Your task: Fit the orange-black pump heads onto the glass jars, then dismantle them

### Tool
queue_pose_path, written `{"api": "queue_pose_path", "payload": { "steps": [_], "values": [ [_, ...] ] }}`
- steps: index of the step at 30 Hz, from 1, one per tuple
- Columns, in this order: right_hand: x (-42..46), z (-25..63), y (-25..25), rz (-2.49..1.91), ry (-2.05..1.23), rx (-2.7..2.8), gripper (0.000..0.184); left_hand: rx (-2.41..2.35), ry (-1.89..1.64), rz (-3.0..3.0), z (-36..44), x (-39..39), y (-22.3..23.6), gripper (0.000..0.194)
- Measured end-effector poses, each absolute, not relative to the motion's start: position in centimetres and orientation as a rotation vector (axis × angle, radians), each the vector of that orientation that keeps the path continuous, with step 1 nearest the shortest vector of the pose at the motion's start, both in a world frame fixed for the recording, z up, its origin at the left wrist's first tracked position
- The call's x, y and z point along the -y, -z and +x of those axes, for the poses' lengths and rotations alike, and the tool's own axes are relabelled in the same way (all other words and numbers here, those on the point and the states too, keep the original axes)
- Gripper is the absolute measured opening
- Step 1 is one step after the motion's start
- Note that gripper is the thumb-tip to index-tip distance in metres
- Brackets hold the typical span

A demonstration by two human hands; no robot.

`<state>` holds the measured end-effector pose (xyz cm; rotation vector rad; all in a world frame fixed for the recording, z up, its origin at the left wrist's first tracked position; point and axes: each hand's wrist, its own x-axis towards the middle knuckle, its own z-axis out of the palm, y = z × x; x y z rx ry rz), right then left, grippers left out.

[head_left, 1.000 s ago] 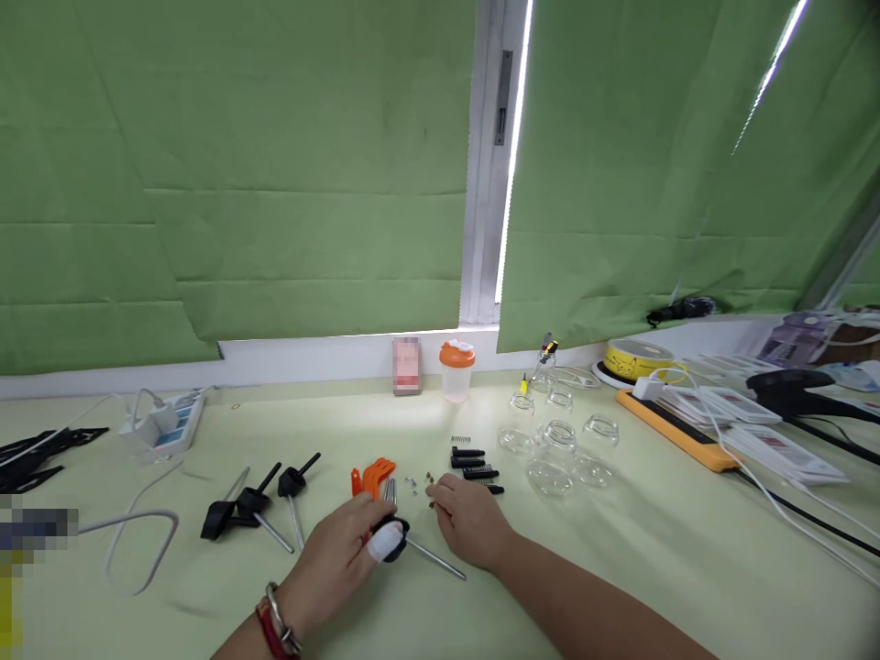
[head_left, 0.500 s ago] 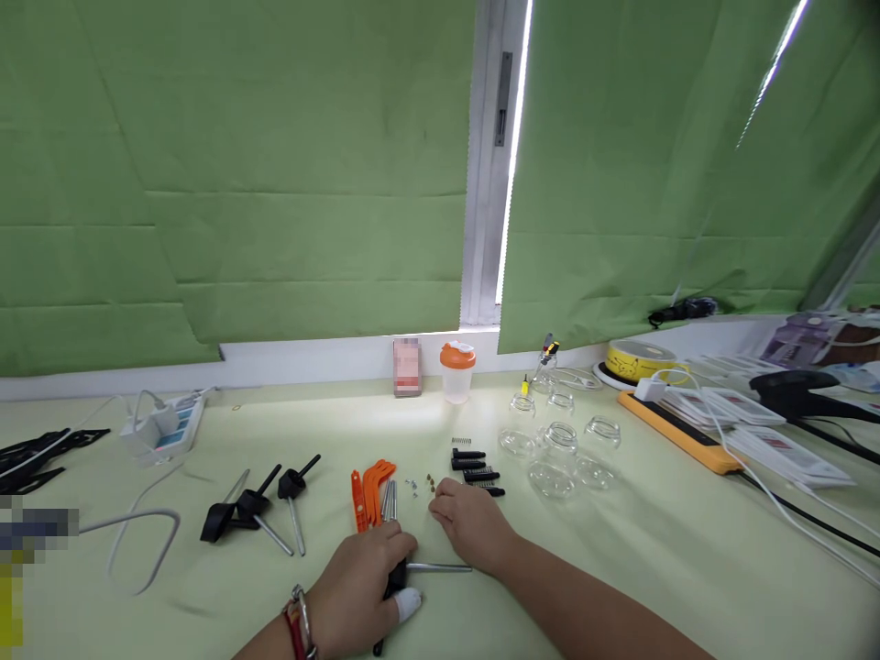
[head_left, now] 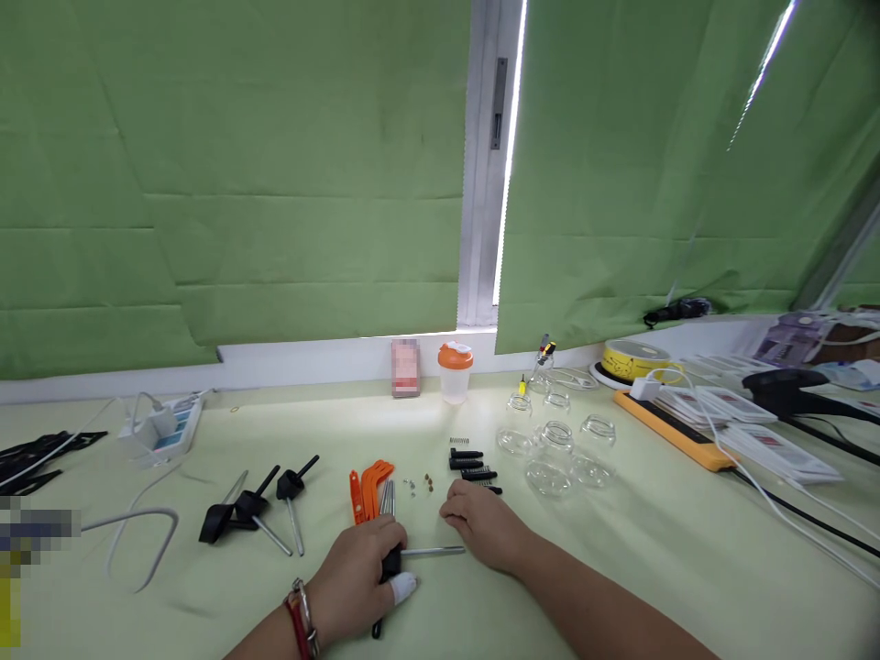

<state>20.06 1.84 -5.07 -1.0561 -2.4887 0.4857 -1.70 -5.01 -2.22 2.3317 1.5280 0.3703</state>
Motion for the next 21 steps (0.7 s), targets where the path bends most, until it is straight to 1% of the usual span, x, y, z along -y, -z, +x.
{"api": "queue_pose_path", "payload": {
  "steps": [3, 5, 8, 12, 14, 21],
  "values": [
    [-1.5, 20.7, 5.4, -1.086, -0.603, 2.427, 0.023, -1.529, -0.385, 2.319, -1.9, 4.9, 2.3, 0.015],
    [-1.3, 21.4, 5.8, -1.120, -0.749, 2.305, 0.019, -1.528, -0.397, 2.312, -2.0, 4.8, 2.4, 0.015],
    [-1.3, 21.9, 6.1, -1.126, -1.057, 2.047, 0.024, -1.501, -0.437, 2.310, -2.3, 4.6, 2.5, 0.014],
    [-1.4, 21.7, 5.9, -0.969, -1.475, 1.738, 0.028, -1.453, -0.550, 2.300, -2.9, 4.5, 2.4, 0.014],
    [-1.5, 21.6, 5.7, -0.906, -1.619, 1.619, 0.029, -1.452, -0.601, 2.288, -3.2, 4.4, 2.2, 0.014],
    [-2.0, 22.2, 5.8, -0.964, -1.730, 1.454, 0.033, -1.456, -0.636, 2.225, -3.6, 3.9, 2.0, 0.013]
  ]
}}
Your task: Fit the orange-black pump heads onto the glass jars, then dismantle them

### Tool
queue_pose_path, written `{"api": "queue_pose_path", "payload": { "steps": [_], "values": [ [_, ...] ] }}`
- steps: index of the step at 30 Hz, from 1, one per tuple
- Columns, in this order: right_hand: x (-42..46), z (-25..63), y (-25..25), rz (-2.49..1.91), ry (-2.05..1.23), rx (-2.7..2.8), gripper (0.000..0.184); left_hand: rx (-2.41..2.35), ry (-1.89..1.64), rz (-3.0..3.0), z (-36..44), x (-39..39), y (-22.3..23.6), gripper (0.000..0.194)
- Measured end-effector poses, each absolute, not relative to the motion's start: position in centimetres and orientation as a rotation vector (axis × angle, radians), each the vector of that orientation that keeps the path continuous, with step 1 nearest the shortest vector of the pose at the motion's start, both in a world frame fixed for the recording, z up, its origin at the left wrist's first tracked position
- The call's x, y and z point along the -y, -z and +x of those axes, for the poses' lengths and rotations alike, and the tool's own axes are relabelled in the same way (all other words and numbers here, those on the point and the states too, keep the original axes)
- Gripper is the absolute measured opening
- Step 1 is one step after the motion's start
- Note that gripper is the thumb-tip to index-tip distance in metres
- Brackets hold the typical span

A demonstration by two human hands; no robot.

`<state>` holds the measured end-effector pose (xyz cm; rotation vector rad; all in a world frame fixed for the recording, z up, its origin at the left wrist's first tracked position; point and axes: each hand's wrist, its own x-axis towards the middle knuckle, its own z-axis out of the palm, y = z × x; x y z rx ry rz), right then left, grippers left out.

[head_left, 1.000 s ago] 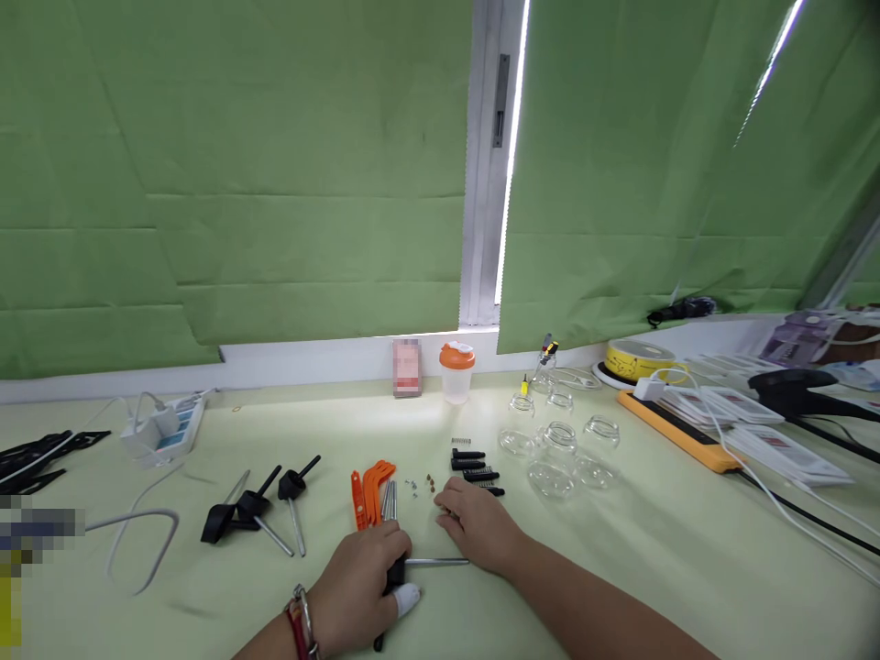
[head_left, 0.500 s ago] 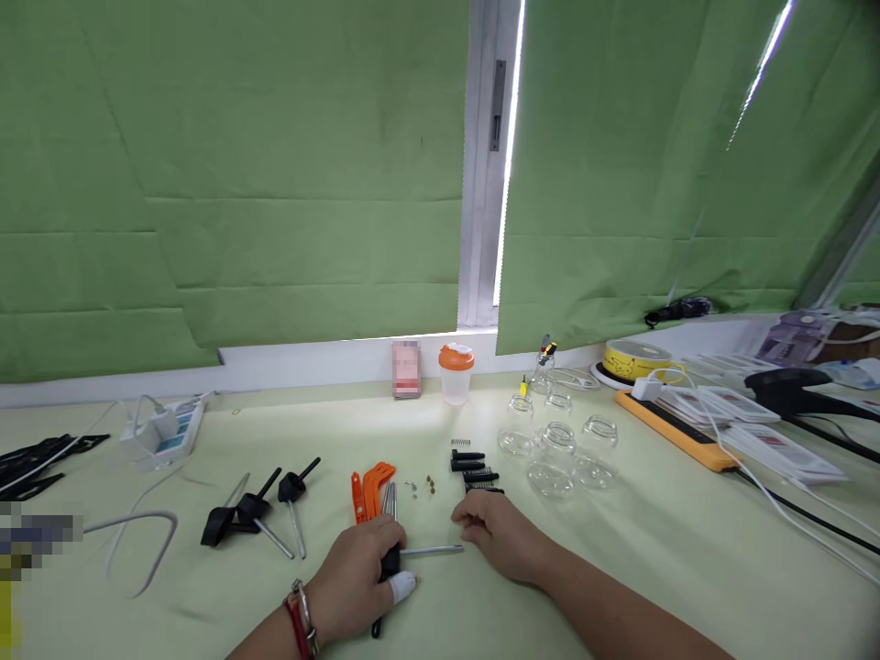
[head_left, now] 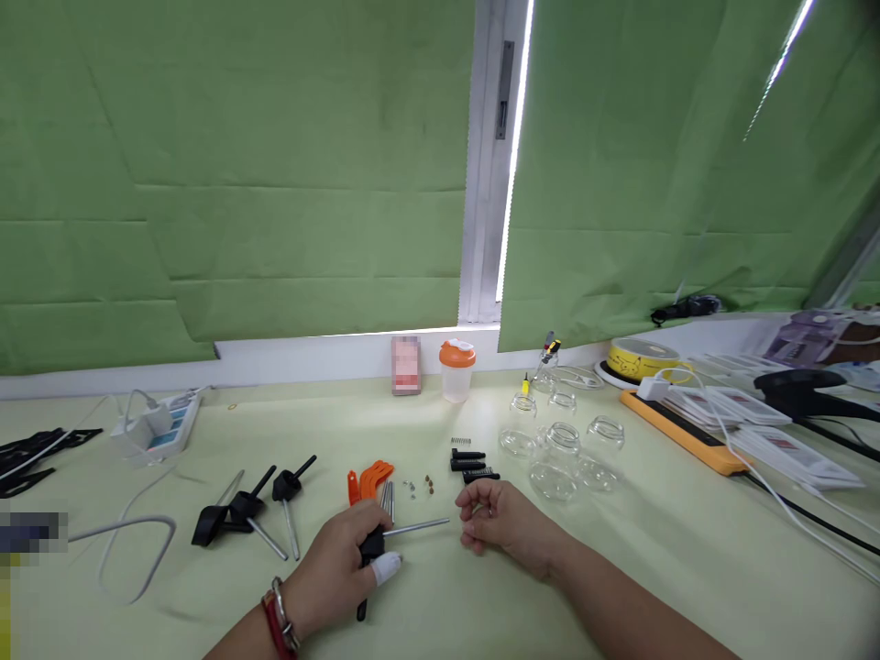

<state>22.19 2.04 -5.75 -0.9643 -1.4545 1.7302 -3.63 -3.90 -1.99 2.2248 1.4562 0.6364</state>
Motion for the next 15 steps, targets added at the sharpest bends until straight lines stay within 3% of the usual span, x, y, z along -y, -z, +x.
{"api": "queue_pose_path", "payload": {
  "steps": [8, 15],
  "values": [
    [-1.98, 21.89, 6.20, -1.037, -1.699, 1.549, 0.015, -1.436, -0.610, 2.205, -3.64, 3.57, 2.12, 0.014],
    [-1.92, 21.43, 6.05, -1.024, -1.719, 1.478, 0.021, -1.428, -0.567, 2.221, -3.58, 3.49, 2.24, 0.013]
  ]
}}
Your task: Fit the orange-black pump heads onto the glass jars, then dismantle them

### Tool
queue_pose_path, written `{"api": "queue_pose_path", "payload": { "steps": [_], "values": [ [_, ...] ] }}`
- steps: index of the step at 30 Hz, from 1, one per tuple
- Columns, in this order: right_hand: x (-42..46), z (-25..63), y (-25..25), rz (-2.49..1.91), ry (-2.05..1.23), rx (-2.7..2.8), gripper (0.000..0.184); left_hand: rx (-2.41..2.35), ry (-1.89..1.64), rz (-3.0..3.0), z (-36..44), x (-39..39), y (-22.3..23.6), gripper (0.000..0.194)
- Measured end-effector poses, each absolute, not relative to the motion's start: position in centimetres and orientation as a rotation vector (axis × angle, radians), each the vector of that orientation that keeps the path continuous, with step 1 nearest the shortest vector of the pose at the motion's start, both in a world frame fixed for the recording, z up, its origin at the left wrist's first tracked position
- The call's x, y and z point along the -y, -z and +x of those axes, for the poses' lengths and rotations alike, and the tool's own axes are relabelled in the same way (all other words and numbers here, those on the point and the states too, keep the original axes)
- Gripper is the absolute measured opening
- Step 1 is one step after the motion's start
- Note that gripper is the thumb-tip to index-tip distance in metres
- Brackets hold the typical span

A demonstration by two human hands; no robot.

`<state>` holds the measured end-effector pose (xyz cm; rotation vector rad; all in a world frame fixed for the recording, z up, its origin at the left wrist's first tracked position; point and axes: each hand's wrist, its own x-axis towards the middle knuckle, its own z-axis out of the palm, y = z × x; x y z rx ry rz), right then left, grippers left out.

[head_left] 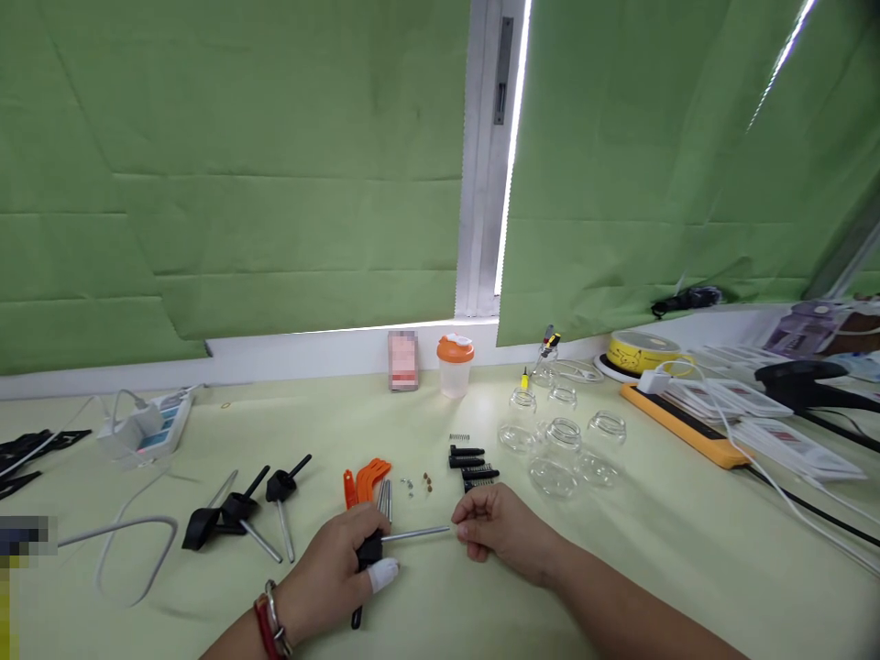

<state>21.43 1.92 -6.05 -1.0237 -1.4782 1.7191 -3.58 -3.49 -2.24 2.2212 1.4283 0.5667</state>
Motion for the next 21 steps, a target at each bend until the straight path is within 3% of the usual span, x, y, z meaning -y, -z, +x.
{"api": "queue_pose_path", "payload": {
  "steps": [12, 21],
  "values": [
    [-1.85, 21.21, 6.07, -1.026, -1.736, 1.427, 0.027, -1.436, -0.558, 2.219, -3.44, 3.62, 2.44, 0.013],
    [-1.55, 21.08, 5.62, -1.062, -1.717, 1.454, 0.019, -1.410, -0.567, 2.252, -3.30, 3.46, 2.84, 0.012]
  ]
}}
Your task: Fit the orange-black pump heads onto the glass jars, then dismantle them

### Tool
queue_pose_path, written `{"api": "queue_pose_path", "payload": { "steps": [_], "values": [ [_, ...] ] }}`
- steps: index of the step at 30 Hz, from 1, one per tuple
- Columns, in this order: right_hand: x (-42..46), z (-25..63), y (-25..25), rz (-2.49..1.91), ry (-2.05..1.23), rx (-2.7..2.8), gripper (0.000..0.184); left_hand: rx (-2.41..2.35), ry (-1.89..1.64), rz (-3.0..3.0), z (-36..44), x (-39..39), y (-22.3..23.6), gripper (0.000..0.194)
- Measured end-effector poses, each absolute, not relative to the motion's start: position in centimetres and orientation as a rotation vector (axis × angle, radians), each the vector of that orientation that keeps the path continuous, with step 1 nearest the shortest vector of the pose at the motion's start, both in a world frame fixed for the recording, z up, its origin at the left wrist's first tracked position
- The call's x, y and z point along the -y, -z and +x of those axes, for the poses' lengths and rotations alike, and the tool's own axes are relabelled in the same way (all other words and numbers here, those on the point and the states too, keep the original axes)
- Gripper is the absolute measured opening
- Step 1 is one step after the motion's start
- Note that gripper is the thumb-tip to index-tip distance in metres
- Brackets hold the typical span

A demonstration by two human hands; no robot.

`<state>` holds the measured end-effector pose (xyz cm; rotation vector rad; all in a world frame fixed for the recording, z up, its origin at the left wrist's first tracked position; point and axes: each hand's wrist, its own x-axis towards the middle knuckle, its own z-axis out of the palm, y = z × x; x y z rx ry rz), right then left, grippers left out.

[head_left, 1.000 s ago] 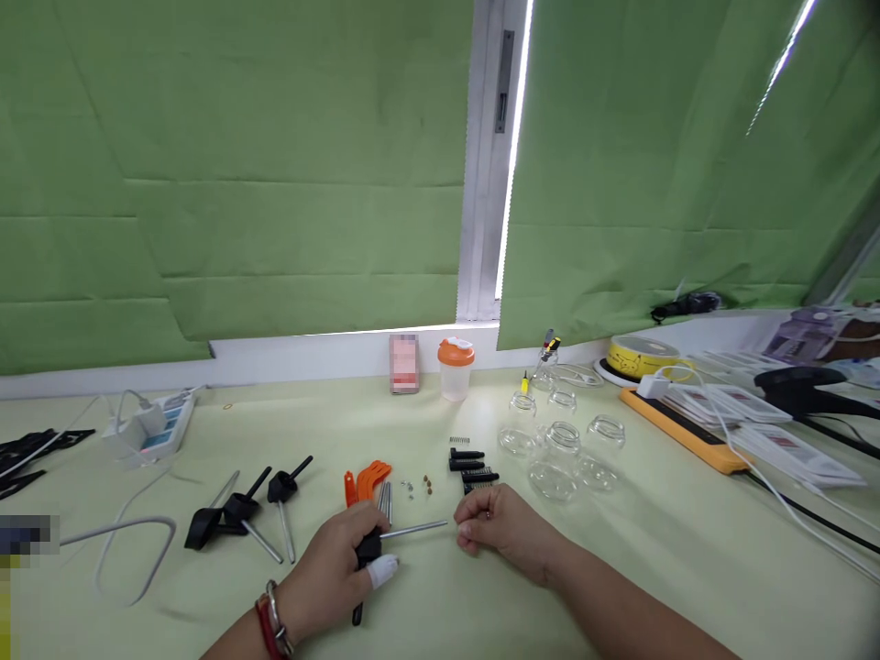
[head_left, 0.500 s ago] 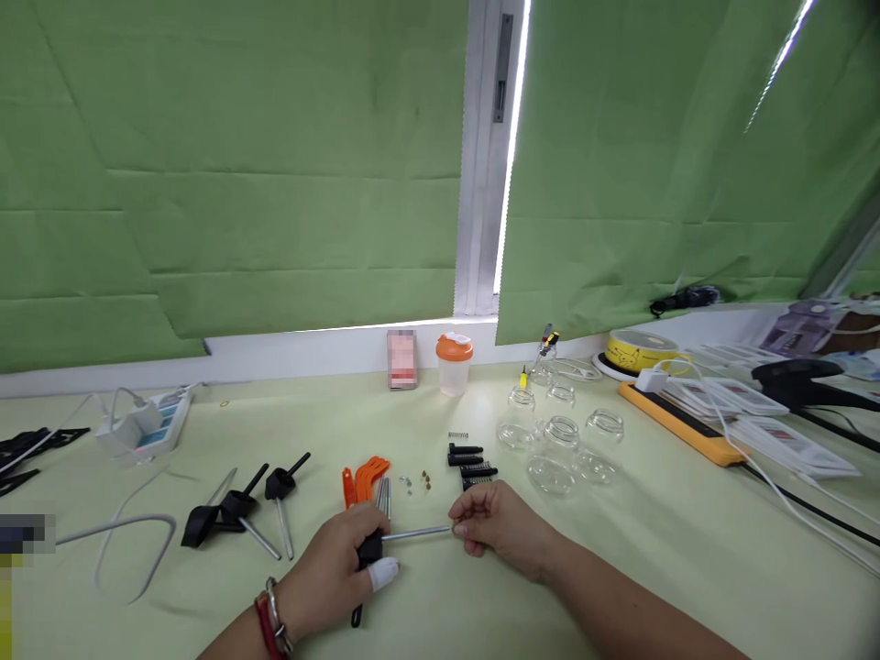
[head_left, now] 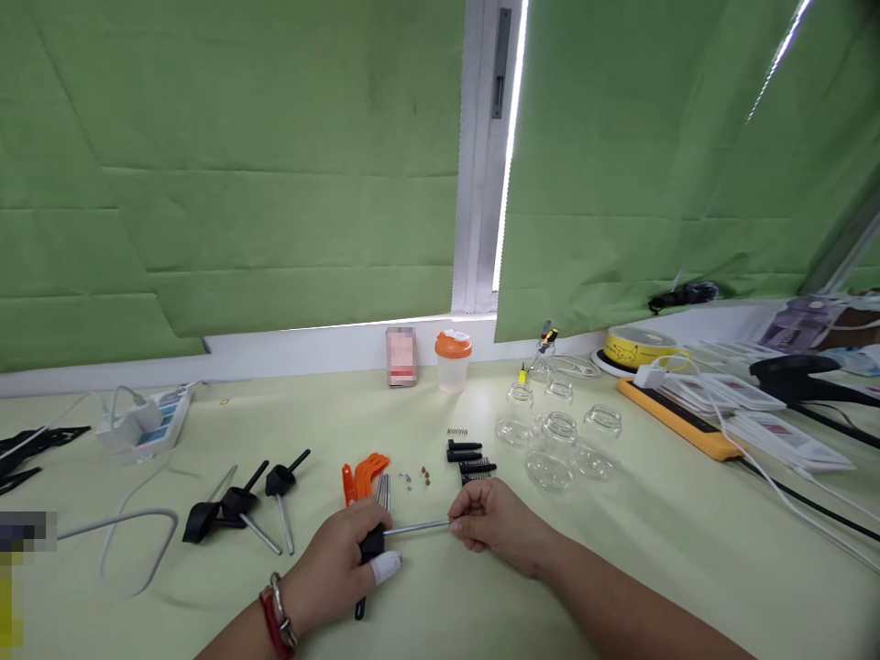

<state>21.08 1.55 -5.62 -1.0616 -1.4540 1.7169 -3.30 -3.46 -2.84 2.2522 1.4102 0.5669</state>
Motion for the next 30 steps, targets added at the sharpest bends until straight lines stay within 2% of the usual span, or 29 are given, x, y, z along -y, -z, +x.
{"api": "queue_pose_path", "payload": {
  "steps": [30],
  "values": [
    [-1.46, 21.10, 5.65, -1.047, -1.678, 1.562, 0.017, -1.455, -0.596, 2.237, -3.31, 3.62, 2.75, 0.011]
  ]
}}
